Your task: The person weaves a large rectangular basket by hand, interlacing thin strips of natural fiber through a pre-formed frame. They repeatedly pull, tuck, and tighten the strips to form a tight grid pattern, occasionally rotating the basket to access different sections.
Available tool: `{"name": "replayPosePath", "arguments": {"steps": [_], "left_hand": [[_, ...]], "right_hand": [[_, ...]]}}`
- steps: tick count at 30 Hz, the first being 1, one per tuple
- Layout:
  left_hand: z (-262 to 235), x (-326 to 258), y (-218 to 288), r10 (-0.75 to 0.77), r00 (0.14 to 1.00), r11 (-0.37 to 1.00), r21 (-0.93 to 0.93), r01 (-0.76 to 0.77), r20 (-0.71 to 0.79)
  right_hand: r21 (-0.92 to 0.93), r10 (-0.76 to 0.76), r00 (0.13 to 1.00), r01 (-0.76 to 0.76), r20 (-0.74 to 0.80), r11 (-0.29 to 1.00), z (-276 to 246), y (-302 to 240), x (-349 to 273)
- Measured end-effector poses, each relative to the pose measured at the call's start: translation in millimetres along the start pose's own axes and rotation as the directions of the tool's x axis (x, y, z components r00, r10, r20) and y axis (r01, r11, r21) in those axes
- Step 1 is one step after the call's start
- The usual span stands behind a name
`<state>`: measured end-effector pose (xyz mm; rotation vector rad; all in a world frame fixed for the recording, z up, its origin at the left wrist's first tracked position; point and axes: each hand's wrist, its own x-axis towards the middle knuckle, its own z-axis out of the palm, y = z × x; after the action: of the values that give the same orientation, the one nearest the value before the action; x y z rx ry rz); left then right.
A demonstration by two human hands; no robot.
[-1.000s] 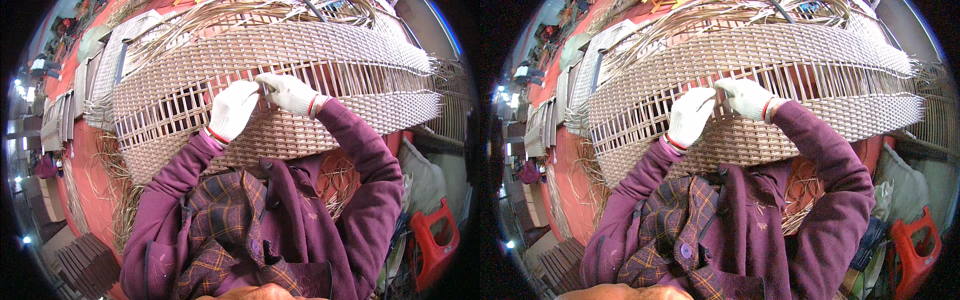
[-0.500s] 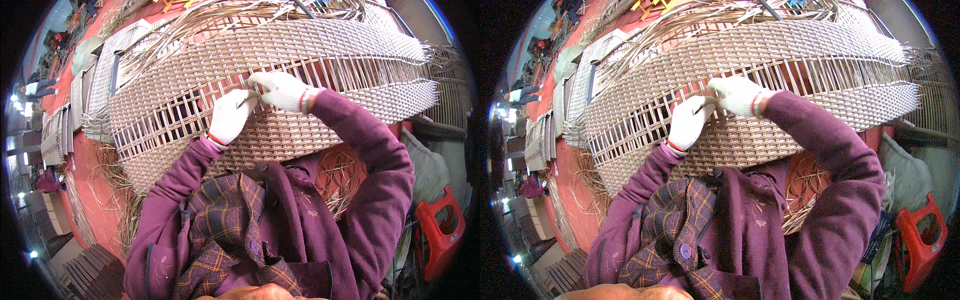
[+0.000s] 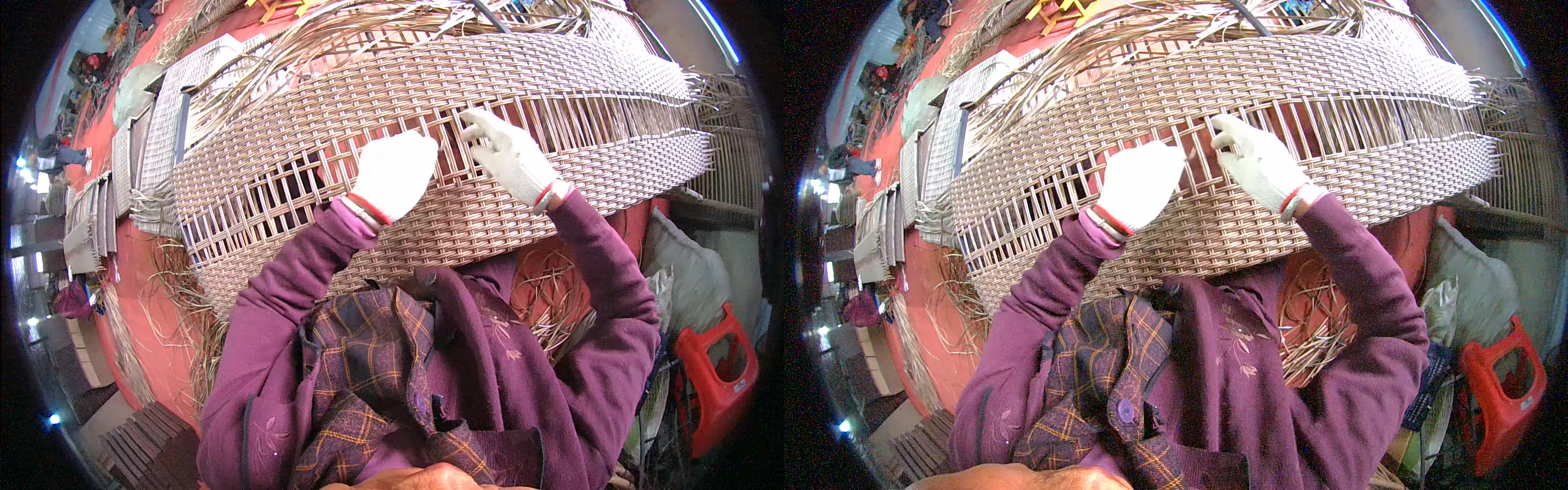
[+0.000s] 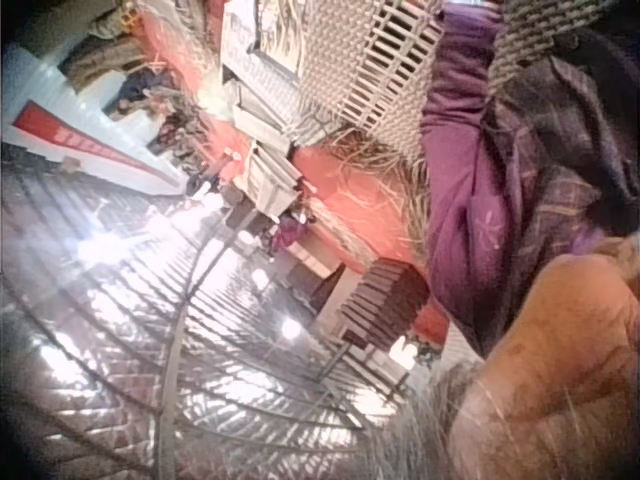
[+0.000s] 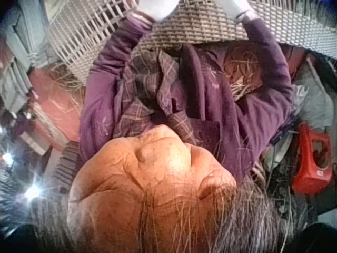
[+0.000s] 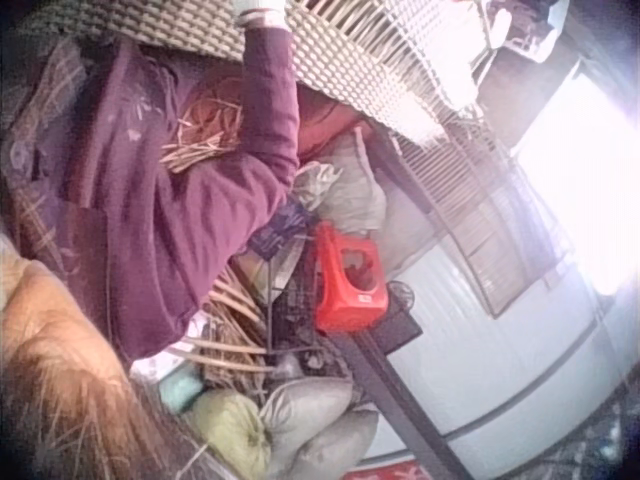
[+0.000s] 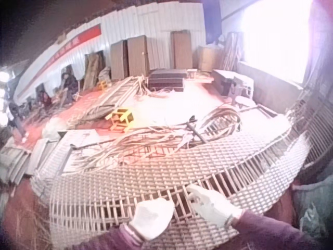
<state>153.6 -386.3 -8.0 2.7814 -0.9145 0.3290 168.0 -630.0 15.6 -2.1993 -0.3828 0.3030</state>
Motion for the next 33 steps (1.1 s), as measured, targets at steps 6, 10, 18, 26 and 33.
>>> {"name": "replayPosePath", "arguments": {"steps": [6,10,18,26,33], "left_hand": [[45.2,15.2,11.9,-0.051,0.996,0.986,-0.158,0.062,0.074],[43.7,9.5,-0.5,-0.104,0.994,0.892,-0.440,0.106,0.028],[8.0,-12.2,11.5,-0.168,0.960,0.830,-0.558,0.014,-0.225],[-1.2,37.5,12.1,-0.094,0.961,0.498,-0.823,0.272,0.260],[48.0,49.0,31.0,-0.004,0.992,0.971,-0.236,0.034,0.129]], "right_hand": [[-0.228,-0.317,0.948,0.316,0.030,0.921,36.4,33.8,27.8],[-0.222,-0.205,0.956,0.251,0.210,0.942,25.2,30.5,43.7],[-0.220,-0.081,0.980,0.121,0.183,0.968,-9.5,-11.7,29.3],[-0.033,-0.159,0.987,0.158,-0.027,0.987,-41.9,-3.4,-5.4],[-0.361,-0.328,0.945,0.309,0.009,0.880,-3.2,54.1,13.0]]}}
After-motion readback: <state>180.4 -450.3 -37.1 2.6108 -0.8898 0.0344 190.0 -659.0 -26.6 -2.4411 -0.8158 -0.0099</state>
